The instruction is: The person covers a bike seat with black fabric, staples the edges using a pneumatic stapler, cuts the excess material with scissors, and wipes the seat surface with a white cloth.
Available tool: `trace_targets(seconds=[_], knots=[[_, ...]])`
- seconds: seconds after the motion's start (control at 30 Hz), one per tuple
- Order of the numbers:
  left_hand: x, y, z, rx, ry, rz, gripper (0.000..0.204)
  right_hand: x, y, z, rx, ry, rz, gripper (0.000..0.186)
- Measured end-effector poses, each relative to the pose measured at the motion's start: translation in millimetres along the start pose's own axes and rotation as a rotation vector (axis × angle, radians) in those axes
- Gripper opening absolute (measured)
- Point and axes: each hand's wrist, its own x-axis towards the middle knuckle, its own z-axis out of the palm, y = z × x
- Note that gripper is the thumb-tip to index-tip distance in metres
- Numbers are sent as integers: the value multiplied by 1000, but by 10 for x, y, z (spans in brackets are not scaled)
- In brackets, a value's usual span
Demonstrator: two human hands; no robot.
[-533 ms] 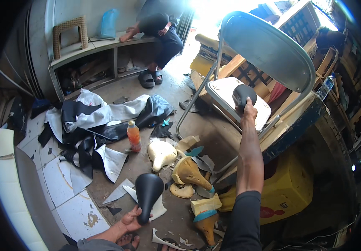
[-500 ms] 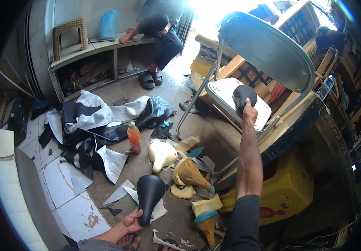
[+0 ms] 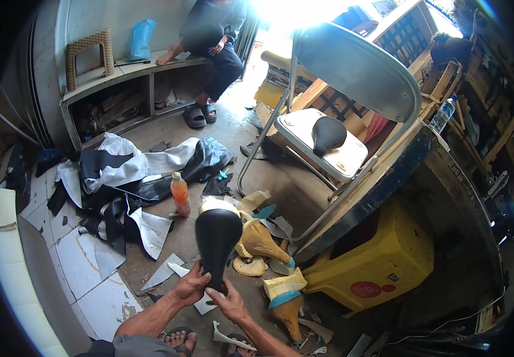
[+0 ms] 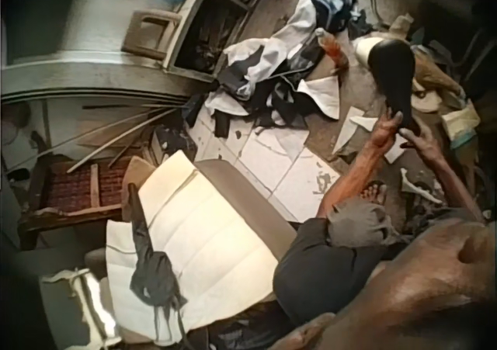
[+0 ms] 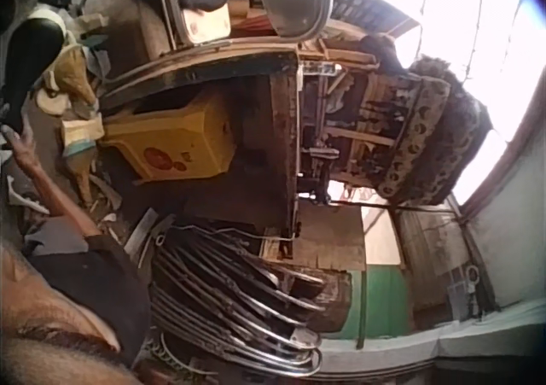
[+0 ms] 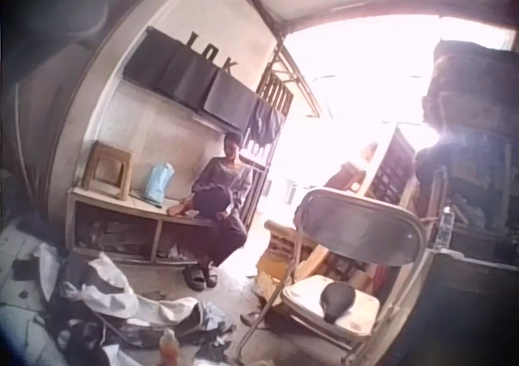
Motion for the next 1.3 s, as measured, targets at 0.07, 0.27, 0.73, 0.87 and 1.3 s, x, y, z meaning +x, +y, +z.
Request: trace_targets(seconds=[0.07,0.27,0.73,0.87,1.3], knots=[[69,102,156,28,-71,-17,74,116,-9,-136,185,-72,-143,59],[87,127,189,212,-173,-74,71,516,-915,-493,286,110,-403,42],[-872,-872,-748,347,-112,-560,40,2095,-3211,-1450,449,313,-735,22],[-708,-794,-838,404,-57,-521,38,2392,-3560,-1527,336,442,-640,20],[-758,-690,-937,547,-5,-416,39,2661,-3633,-1537,4,979,-535,43]])
